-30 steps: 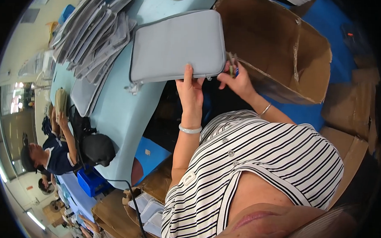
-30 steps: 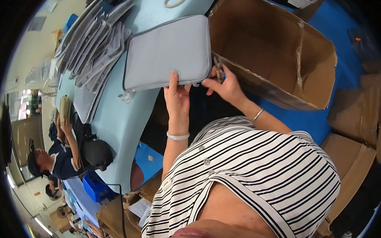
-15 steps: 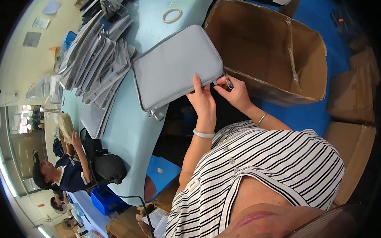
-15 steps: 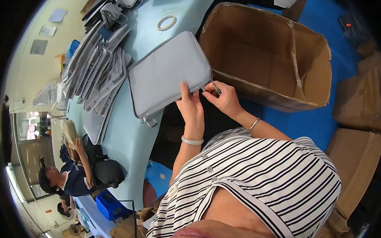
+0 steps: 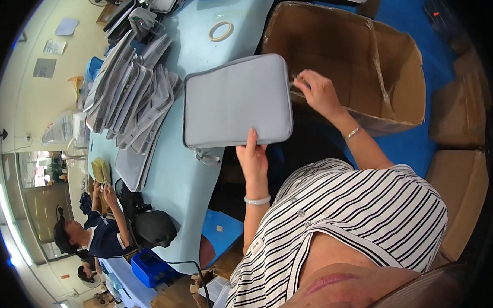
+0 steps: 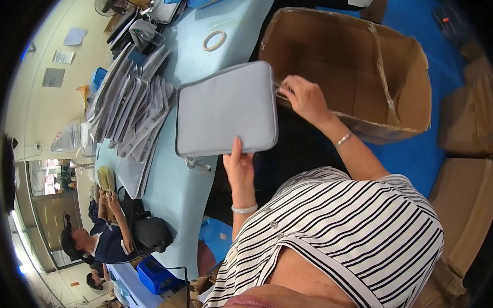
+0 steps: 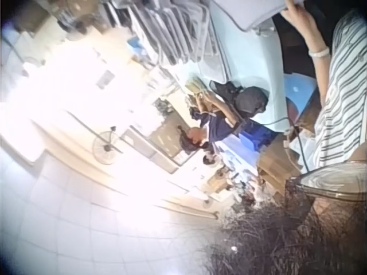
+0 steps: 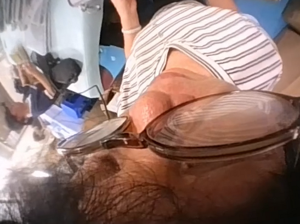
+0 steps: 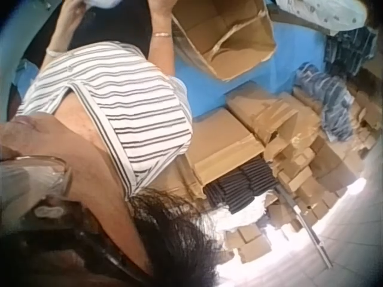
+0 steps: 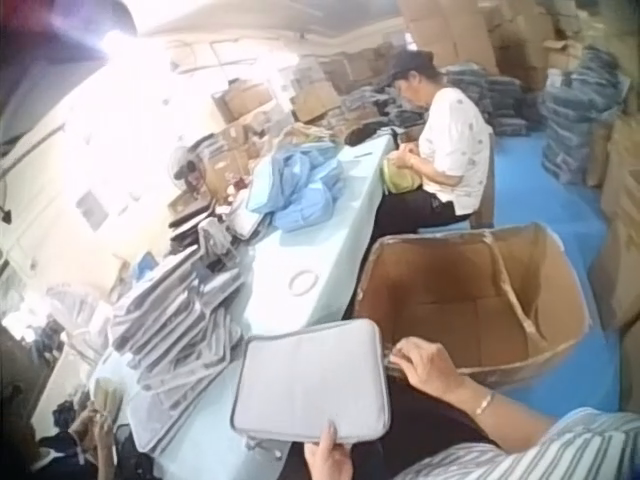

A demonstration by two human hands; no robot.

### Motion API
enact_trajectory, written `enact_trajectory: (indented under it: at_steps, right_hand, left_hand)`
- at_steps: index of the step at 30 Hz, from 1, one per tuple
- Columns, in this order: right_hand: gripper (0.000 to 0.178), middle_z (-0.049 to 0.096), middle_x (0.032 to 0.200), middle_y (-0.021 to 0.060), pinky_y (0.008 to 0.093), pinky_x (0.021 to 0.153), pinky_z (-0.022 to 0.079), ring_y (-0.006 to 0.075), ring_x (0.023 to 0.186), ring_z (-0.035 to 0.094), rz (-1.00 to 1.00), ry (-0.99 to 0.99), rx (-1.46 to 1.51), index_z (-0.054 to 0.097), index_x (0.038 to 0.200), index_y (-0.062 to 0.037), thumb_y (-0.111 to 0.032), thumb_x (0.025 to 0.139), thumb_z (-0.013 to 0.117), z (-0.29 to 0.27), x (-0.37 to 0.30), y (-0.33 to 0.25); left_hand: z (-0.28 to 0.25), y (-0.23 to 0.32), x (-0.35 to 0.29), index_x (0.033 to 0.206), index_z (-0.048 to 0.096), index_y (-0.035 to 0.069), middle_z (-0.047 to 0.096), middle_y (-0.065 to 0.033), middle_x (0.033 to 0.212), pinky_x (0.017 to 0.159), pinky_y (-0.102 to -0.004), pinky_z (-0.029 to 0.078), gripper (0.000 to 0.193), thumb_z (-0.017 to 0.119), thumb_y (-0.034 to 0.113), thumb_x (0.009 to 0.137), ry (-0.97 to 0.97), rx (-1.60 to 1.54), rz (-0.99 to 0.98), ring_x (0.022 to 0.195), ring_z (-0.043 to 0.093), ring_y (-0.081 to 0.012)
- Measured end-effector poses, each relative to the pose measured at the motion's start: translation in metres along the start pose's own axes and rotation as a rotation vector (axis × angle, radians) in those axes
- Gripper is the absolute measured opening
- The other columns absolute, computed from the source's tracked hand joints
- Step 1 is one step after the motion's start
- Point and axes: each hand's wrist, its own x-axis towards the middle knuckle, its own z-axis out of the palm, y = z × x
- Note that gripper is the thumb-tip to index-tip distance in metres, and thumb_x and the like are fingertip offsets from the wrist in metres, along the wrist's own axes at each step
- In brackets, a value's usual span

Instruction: Trimming loose threads from grey fabric sleeves using snips and packing them into a cardboard box.

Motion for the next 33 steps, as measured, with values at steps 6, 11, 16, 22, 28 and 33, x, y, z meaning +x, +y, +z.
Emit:
enact_trajectory:
  at_steps: [6, 11, 16, 22, 28, 33]
  right_hand:
    - [0.015, 0.062, 0.078, 0.0153, 0.0371, 0.061, 0.048, 0.0334, 0.072, 0.060, -0.028, -0.092, 0.103, 0.056, 0.082, -0.0013, -0.014, 0.082, 0.064, 0.012, 0.020, 0.007]
    - [0.013, 0.059, 0.069, 0.0139, 0.0318, 0.056, 0.046, 0.0257, 0.062, 0.060, 0.039, -0.285, 0.432, 0.055, 0.078, -0.0006, -0.008, 0.078, 0.066, 0.031, -0.008, -0.040]
    - [0.011, 0.060, 0.071, 0.0115, 0.0288, 0.055, 0.046, 0.0207, 0.062, 0.060, -0.048, -0.373, 0.522, 0.056, 0.078, 0.0008, -0.004, 0.077, 0.066, 0.045, -0.027, -0.074]
    - [0.014, 0.058, 0.071, 0.0121, 0.0324, 0.056, 0.047, 0.0264, 0.063, 0.059, -0.123, -0.426, 0.407, 0.055, 0.077, 0.0001, -0.007, 0.076, 0.067, 0.054, -0.034, -0.068]
    - [0.014, 0.056, 0.073, 0.0154, 0.0395, 0.059, 0.046, 0.0333, 0.067, 0.058, -0.093, -0.146, 0.254, 0.053, 0.076, -0.0008, -0.011, 0.080, 0.062, 0.085, 0.014, -0.027]
    - [0.020, 0.066, 0.075, 0.0074, 0.0285, 0.063, 0.047, 0.0157, 0.066, 0.060, 0.275, -0.492, 0.442, 0.065, 0.081, -0.0018, -0.021, 0.078, 0.069, 0.077, 0.035, -0.001]
  left_hand:
    - [-0.087, 0.052, -0.020, 0.126, 0.041, -0.003, 0.053, -0.0126, 0.121, 0.090, -0.0379, 0.049, 0.045, 0.060, 0.011, 0.088, -0.003, 0.245, -0.134, 0.108, 0.056, -0.0219]
    - [-0.085, 0.052, -0.042, 0.123, 0.048, 0.001, 0.057, -0.0109, 0.116, 0.091, -0.0360, 0.049, 0.034, 0.048, 0.022, 0.096, 0.211, -0.083, 0.351, 0.107, 0.057, -0.0231]
    - [-0.082, -0.003, -0.062, 0.131, 0.039, 0.006, 0.048, -0.0110, 0.128, 0.098, -0.0499, 0.044, 0.048, 0.060, 0.007, 0.088, -0.107, 0.084, 0.168, 0.118, 0.050, -0.0301]
    - [-0.050, 0.003, -0.053, 0.134, 0.037, 0.004, 0.047, -0.0108, 0.129, 0.089, -0.0425, 0.052, 0.048, 0.056, 0.020, 0.093, 0.208, -0.096, 0.163, 0.114, 0.053, -0.0255]
    - [-0.070, 0.008, -0.093, 0.133, 0.037, 0.000, 0.050, -0.0115, 0.125, 0.086, -0.0372, 0.051, 0.045, 0.054, 0.011, 0.092, 0.257, 0.090, 0.053, 0.108, 0.056, -0.0222]
    - [-0.121, 0.026, -0.121, 0.131, 0.039, -0.001, 0.052, -0.0104, 0.123, 0.091, -0.0309, 0.044, 0.049, 0.058, 0.007, 0.086, 0.372, 0.166, 0.180, 0.108, 0.054, -0.0198]
